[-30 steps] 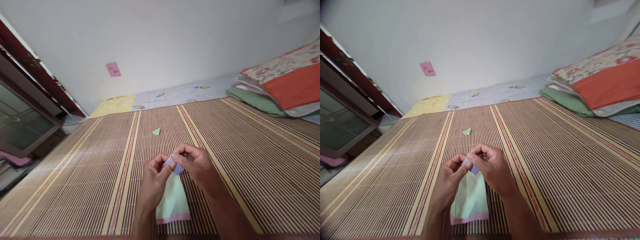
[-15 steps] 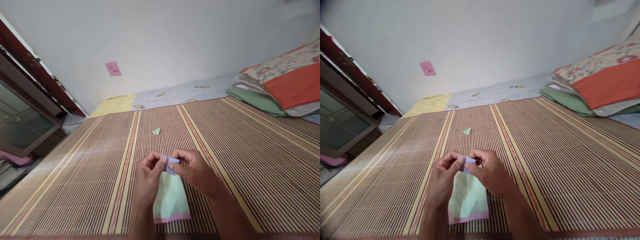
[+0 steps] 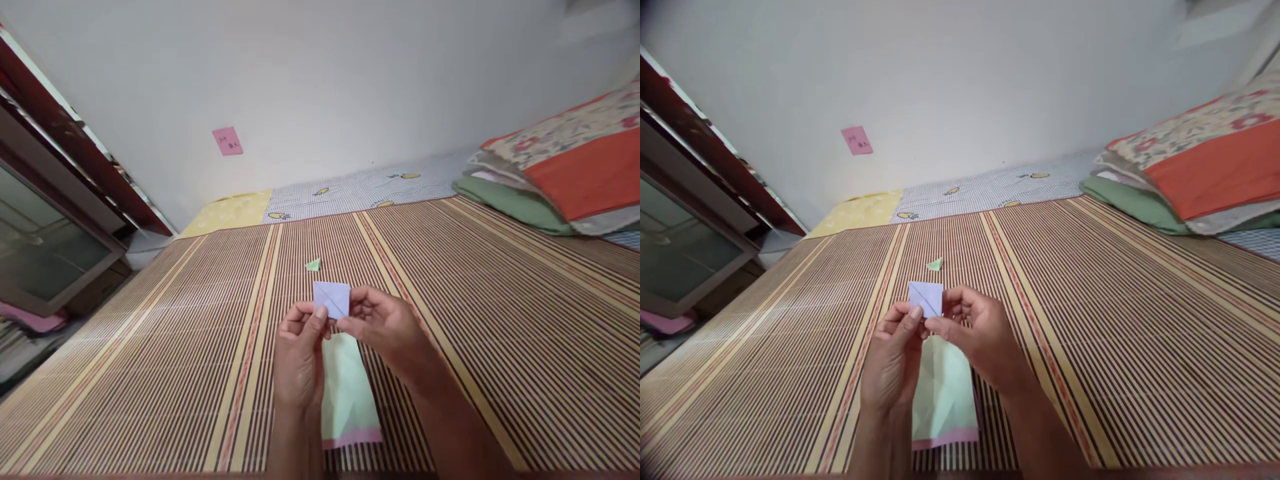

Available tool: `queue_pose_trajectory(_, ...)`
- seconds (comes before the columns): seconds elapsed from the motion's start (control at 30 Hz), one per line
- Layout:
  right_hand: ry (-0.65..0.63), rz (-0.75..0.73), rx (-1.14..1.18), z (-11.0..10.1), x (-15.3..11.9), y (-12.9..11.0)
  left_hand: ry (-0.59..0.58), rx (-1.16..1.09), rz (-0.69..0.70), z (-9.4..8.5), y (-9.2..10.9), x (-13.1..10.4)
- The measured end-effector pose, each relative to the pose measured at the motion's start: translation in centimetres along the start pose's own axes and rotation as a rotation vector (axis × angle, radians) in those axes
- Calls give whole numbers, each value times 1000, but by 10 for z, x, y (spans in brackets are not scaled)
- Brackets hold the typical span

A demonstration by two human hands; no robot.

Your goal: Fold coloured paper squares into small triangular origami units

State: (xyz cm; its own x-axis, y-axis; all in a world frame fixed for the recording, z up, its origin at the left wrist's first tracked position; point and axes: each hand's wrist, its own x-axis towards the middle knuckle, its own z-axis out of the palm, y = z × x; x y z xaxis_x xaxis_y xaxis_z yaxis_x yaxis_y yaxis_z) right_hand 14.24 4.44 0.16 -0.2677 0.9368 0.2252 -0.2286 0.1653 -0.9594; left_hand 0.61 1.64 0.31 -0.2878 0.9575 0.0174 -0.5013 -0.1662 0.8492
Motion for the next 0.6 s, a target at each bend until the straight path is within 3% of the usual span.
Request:
queue_pose_trajectory(0.17,129,-145,-221,6,-3,-6,-50,-19,-73,8,-4,-1)
queue_pose_trajectory(0.37,-21,-199,-515,-14,-4,-17,-40,376,86,-8,10,0)
queue_pose_trajectory(0.5,-52,-214,-581,-15,-3,-17,-137,603,113,-15,19,-3)
queue_pose_trajectory(0.6,-26,-262,-600,-12,-3,-18,-235,575,75,-14,20,-4)
